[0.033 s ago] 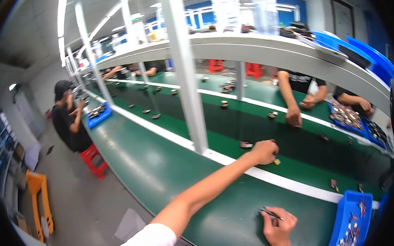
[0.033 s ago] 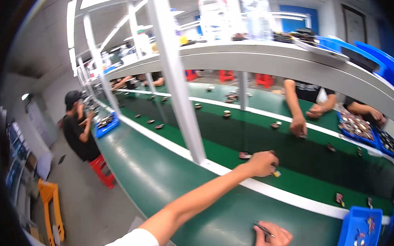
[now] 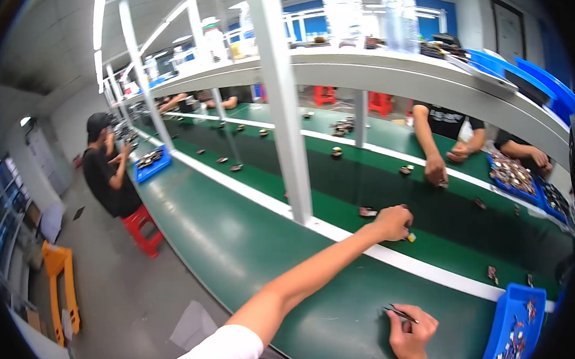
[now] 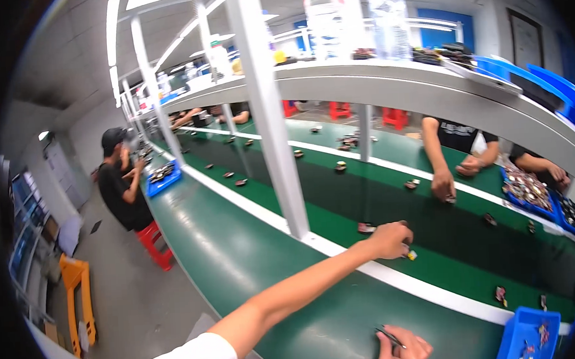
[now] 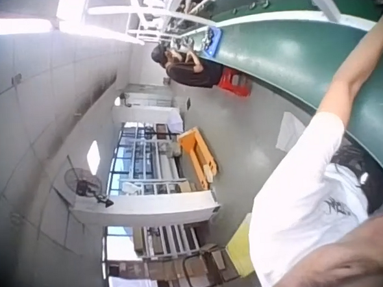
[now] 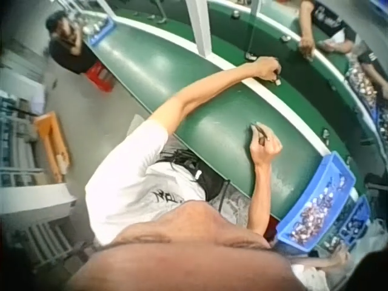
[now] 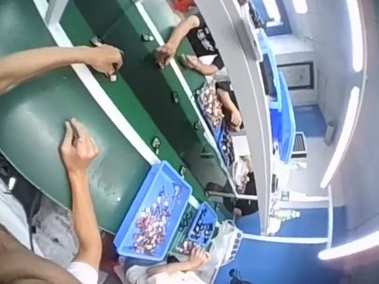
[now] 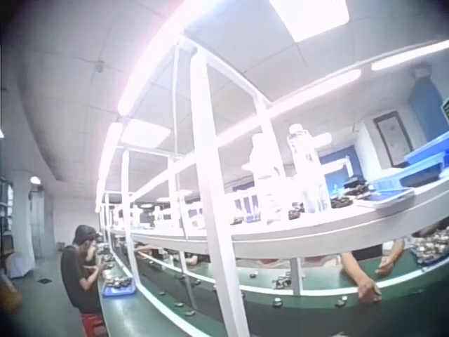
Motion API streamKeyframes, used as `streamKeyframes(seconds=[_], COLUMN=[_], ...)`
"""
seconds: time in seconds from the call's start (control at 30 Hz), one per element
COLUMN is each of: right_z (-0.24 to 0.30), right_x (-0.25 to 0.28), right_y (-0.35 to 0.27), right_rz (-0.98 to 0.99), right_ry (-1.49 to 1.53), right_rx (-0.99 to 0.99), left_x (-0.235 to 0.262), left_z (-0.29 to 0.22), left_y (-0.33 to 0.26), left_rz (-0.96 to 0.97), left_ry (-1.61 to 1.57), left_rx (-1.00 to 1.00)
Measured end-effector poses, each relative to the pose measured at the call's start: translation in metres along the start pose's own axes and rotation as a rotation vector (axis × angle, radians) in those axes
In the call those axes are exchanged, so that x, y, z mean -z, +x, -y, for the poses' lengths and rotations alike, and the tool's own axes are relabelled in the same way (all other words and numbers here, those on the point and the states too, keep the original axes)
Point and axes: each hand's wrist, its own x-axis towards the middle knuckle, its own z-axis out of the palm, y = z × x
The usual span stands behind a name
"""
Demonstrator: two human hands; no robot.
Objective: Assembling small electronic components onto circuit boards using tweezers on a factory production line.
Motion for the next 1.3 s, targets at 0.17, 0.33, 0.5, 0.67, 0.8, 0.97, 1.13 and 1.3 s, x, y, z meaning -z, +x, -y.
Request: streamKeyframes(seconds=[0.17, 0.33, 0.5, 0.67, 0.8, 0.97, 1.13, 1.3], right_z=[0.003, -0.002, 0.0, 0.005, 0.004, 0.007, 0.01, 0.024], right_x=[-0.003, 0.001, 0.002, 0.002, 0.0, -0.003, -0.008, -0.013], right_y=[0.012, 0.009, 0.009, 0.01, 0.007, 0.01, -0.005, -0.003], right_rz=[-0.054, -0.028, -0.01, -0.005, 0.008, 0.02, 0.058, 0.129], right_ry=[0.061, 0.038, 0.035, 0.036, 0.042, 0.027, 0.079, 0.213], right_rx=[0.08, 0.033, 0.024, 0.003, 0.006, 0.035, -0.164, -0.377], left_x=[0.009, 0.022, 0.036, 0.048, 0.067, 0.07, 0.045, 0.048], left_z=[0.013, 0.013, 0.009, 0.004, -0.016, -0.03, -0.033, -0.04], left_y=[-0.006, -0.007, -0.024, -0.066, -0.121, -0.168, -0.184, -0.19], left_rz=[0.033, 0.153, 0.163, 0.05, 0.019, -0.012, -0.092, -0.093], left_ry=[-0.258, -0.425, -0.588, -0.799, -0.997, -1.045, -0.887, -1.016], left_rx=[0.248, 0.426, 0.533, 0.503, 0.561, 0.637, 0.574, 0.55])
